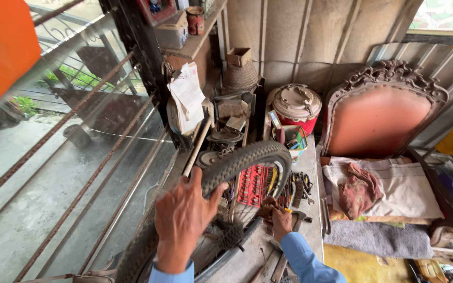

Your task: The person holds a bicycle wheel and repeatedly uses a small metal tool to adjust the spokes at the hub. The wheel is rotated incrementally as the person works around the circumference, tightening or loosening individual spokes.

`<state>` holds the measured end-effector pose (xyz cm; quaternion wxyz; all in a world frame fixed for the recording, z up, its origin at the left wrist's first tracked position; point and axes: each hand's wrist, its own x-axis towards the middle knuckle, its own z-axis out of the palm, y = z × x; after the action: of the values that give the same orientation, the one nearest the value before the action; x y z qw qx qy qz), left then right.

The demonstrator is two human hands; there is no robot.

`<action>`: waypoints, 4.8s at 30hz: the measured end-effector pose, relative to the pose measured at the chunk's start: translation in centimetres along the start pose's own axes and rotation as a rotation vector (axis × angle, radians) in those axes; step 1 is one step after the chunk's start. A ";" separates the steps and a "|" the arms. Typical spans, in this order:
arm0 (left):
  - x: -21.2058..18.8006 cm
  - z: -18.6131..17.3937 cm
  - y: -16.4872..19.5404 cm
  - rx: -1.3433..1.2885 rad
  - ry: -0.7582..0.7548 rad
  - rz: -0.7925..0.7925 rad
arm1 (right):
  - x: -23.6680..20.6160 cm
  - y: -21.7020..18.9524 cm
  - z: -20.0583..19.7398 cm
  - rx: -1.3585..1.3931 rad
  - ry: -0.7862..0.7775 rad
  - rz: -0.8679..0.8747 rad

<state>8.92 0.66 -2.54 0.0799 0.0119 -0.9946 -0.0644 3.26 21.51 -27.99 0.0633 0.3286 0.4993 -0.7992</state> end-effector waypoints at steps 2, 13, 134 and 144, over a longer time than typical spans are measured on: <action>-1.1 -0.6 0.3 -0.001 -0.021 -0.014 | 0.2 0.0 0.3 0.162 -0.034 0.104; -10.6 5.2 -6.7 -0.286 0.244 0.131 | 1.4 0.8 0.1 0.341 -0.322 -0.032; 2.0 -1.8 0.2 -0.073 -0.003 0.106 | -1.0 -1.9 1.3 0.252 -0.189 -0.220; 1.5 -3.3 1.2 -0.007 -0.256 -0.069 | -1.4 -2.4 2.7 0.012 -0.293 -0.374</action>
<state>8.00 1.43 1.09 -0.0501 0.0374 -0.9955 -0.0715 2.10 20.08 -24.60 -0.0160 0.1110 0.5321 -0.8392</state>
